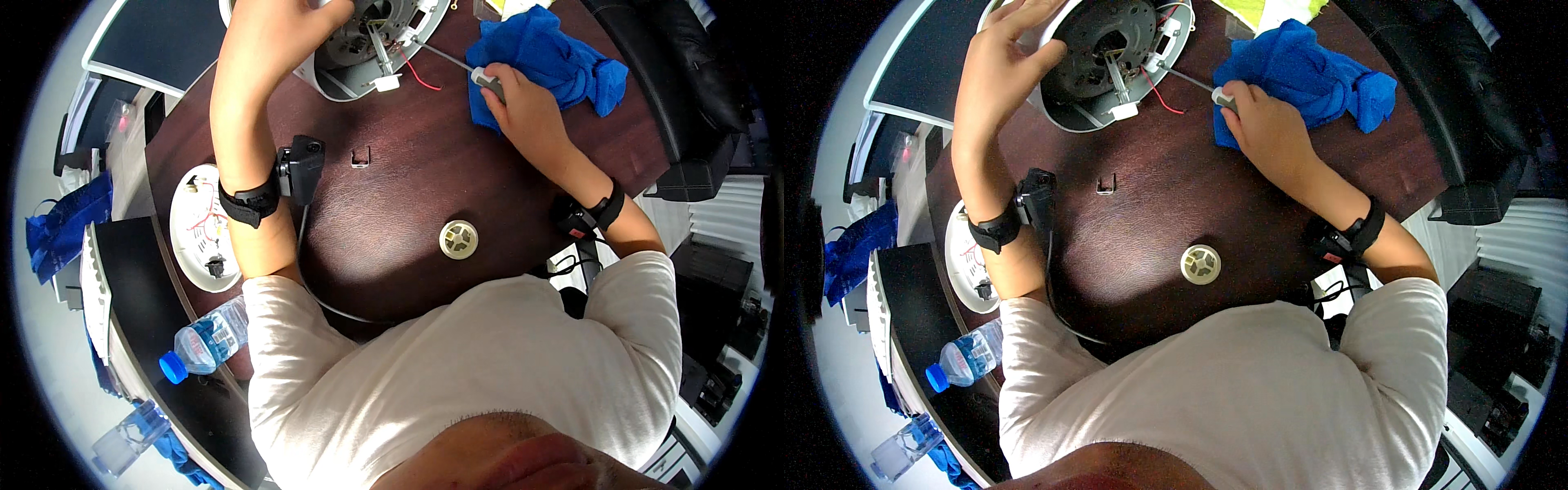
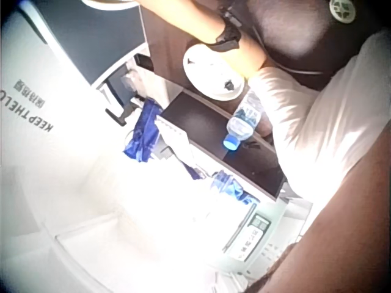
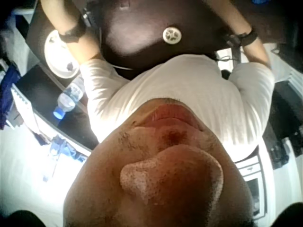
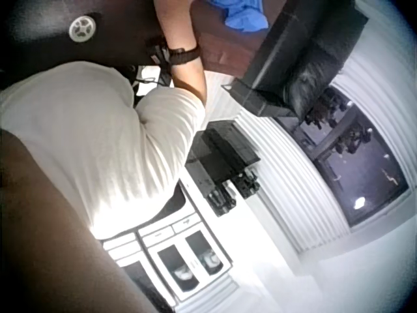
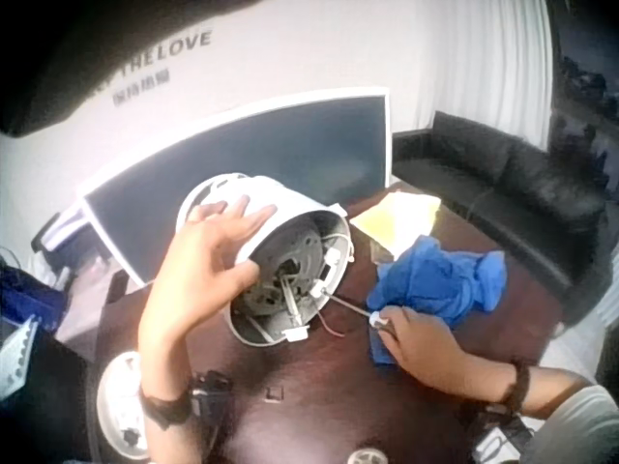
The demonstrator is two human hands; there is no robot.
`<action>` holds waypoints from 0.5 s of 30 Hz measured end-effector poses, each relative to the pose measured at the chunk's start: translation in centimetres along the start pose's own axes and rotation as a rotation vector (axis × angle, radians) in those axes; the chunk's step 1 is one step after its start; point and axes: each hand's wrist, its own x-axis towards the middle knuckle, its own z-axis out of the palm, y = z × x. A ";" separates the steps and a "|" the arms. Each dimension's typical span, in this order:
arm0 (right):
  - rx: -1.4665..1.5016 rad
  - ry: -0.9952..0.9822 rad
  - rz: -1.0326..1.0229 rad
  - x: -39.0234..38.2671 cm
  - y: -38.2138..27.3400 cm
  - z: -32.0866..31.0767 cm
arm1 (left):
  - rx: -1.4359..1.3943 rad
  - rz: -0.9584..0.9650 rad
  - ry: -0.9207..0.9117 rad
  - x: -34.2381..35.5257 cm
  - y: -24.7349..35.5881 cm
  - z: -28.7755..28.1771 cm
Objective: The person works on a disassembled white cylindrical appliance on a table, using a screwdriver to tighten screws inside the housing. They wipe small metal parts with a blue cloth and place them on a plate before reinserting them into the device.
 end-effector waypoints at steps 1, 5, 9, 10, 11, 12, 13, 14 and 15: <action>-0.011 -0.008 0.000 0.0 0.1 0.0 | 0.004 -0.012 -0.001 0.0 -0.1 0.1; 0.379 -0.237 0.387 0.7 1.1 -0.4 | 0.006 -0.021 0.000 0.0 -0.3 0.4; 1.254 -0.428 1.034 0.9 1.7 -1.6 | 0.009 -0.005 0.009 0.0 -0.5 0.3; 1.343 -0.449 1.064 1.0 1.8 -1.7 | 0.016 -0.019 0.008 0.0 -0.5 0.3; 1.431 -0.470 1.095 1.1 1.8 -1.8 | 0.023 -0.034 0.008 0.0 -0.4 0.2; 1.359 -0.481 1.085 1.2 1.9 -1.9 | 0.027 -0.048 0.005 0.0 -0.3 0.2; 1.286 -0.495 1.074 1.3 1.9 -2.0 | 0.031 -0.064 0.004 0.0 -0.2 0.2; 1.251 -0.496 1.015 1.4 2.1 -2.0 | 0.035 -0.082 0.003 0.0 -0.1 0.2; 0.895 -0.426 0.780 1.5 2.1 -1.9 | 0.026 -0.100 -0.001 0.0 0.1 0.2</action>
